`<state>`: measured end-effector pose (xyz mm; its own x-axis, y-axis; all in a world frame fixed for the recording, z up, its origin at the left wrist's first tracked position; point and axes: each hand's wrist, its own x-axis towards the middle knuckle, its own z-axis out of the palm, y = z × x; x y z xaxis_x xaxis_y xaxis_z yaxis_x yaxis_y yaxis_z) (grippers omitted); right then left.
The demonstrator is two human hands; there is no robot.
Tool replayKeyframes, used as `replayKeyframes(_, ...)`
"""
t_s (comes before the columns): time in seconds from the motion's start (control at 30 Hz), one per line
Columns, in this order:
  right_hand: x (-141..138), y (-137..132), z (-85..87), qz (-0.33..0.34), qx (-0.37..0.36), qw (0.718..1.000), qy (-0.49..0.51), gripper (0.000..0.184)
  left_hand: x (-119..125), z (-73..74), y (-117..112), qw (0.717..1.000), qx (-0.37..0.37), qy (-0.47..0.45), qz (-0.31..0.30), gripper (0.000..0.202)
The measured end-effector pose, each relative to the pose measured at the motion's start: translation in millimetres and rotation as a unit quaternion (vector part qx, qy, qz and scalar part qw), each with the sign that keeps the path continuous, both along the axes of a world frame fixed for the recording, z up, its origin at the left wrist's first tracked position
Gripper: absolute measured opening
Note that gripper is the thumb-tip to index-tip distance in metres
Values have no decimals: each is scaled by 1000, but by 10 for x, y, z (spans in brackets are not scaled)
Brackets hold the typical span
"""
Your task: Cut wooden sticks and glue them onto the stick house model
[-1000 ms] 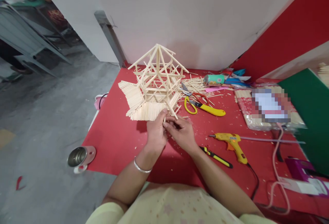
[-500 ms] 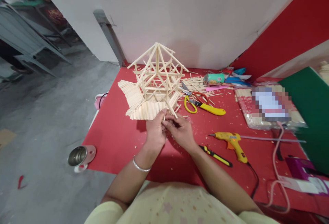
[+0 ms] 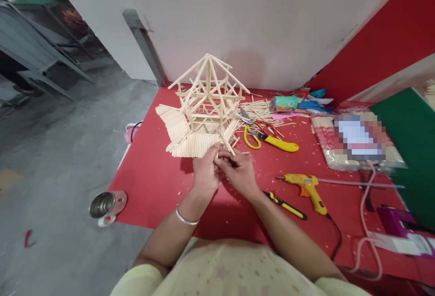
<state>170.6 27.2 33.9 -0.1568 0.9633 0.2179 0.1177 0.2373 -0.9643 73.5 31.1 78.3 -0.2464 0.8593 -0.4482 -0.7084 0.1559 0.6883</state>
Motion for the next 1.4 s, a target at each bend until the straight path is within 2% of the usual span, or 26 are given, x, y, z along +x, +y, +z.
replayKeyframes(0.3, 20, 36, -65, 0, 45, 999, -1, 17, -16, -57, 9, 1000, -4, 23, -2, 25)
replayKeyframes(0.7, 55, -14, 0, 6, 53, 997, -47, 20, 8, -72, 10, 1000, -2, -7, 10, 27)
replayKeyframes(1.07, 21, -12, -11, -24, 112, 990, -85, 17, 3, -24, 3, 1000, 6, -5, 22, 33)
replayKeyframes(1.4, 20, -14, -31, -27, 118, 989, -91, 16, -14, -62, -1, 1000, 14, 7, 13, 32)
